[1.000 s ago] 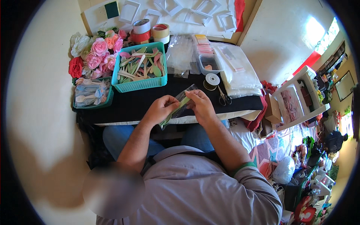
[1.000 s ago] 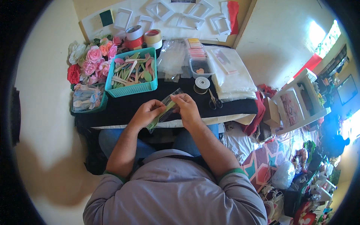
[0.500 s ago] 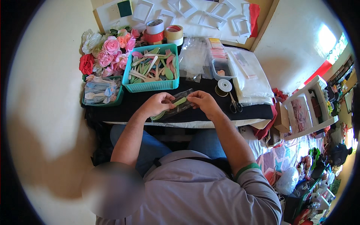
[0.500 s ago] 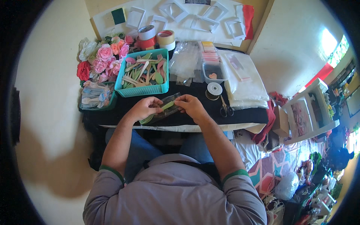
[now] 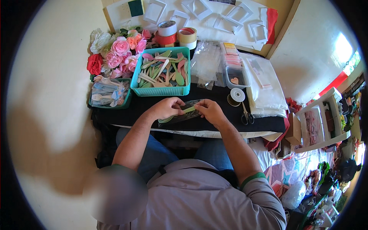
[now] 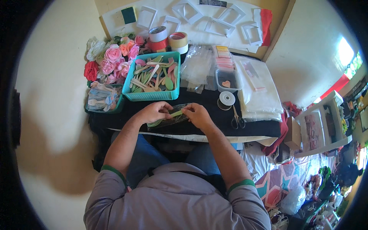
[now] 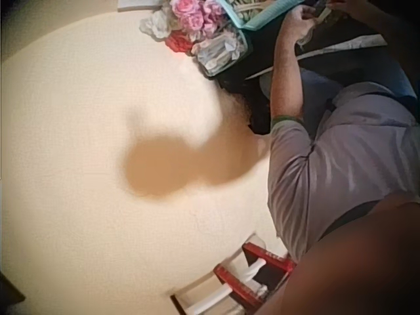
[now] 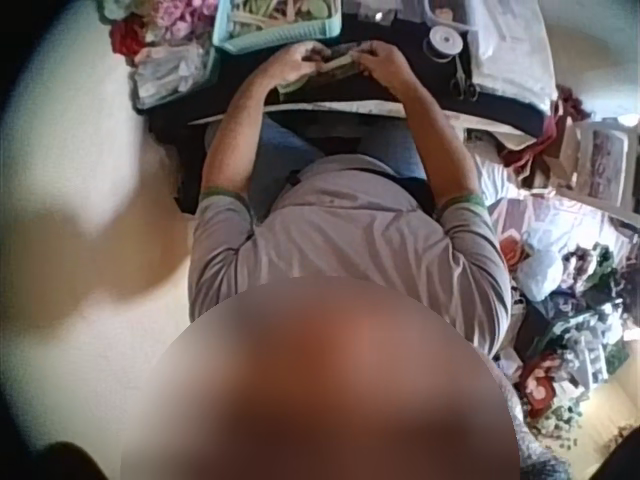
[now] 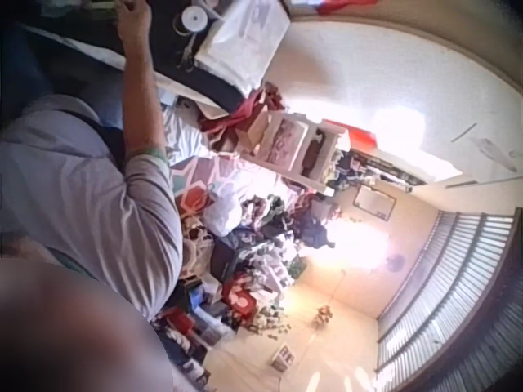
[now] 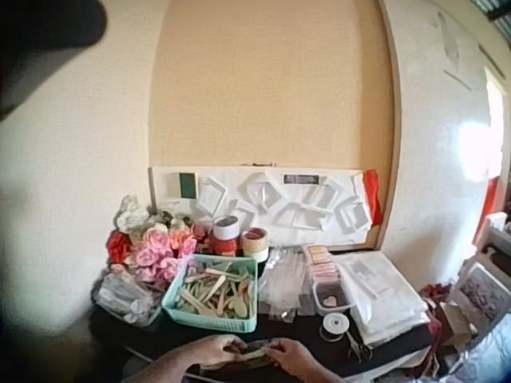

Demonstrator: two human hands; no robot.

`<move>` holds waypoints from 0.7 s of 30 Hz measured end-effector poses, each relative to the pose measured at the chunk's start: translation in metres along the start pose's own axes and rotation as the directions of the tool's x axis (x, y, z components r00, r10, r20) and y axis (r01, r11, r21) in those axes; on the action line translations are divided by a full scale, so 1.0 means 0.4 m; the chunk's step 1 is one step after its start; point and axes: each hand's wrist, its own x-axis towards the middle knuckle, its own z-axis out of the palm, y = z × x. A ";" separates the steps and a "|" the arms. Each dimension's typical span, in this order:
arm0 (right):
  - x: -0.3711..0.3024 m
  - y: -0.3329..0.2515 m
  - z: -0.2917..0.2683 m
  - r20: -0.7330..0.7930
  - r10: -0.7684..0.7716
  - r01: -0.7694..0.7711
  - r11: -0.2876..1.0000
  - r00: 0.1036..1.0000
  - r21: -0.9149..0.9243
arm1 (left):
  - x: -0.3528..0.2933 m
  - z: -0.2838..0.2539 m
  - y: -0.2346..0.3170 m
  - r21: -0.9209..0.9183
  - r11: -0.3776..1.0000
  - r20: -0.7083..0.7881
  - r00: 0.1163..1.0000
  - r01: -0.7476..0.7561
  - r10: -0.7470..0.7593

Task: Individually package plastic spoons into plastic bags and tie them with ribbon.

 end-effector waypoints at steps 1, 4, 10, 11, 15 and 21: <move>-0.001 0.003 0.001 -0.017 -0.019 0.018 0.999 1.000 -0.052 | -0.001 0.000 0.004 0.009 1.000 0.002 1.000 0.002 -0.002; -0.008 -0.008 0.007 -0.037 -0.035 0.031 0.995 0.999 -0.091 | 0.008 -0.007 0.005 0.031 0.999 0.009 1.000 0.010 -0.011; 0.003 0.013 -0.001 -0.053 -0.032 0.030 0.999 0.998 -0.032 | -0.011 -0.035 0.029 0.077 0.996 -0.006 0.999 0.040 -0.039; 0.003 0.013 -0.002 -0.049 -0.038 0.038 0.999 0.998 -0.003 | -0.029 -0.044 0.041 0.112 0.993 -0.052 0.998 0.044 -0.038; -0.013 -0.010 0.007 -0.051 -0.010 0.009 1.000 0.999 -0.016 | -0.108 -0.088 -0.044 0.193 0.981 -0.298 0.954 0.034 0.025; -0.007 -0.007 0.008 -0.051 -0.016 0.017 0.999 0.999 0.030 | -0.176 -0.069 -0.086 -0.030 0.979 -0.360 0.912 0.199 -0.196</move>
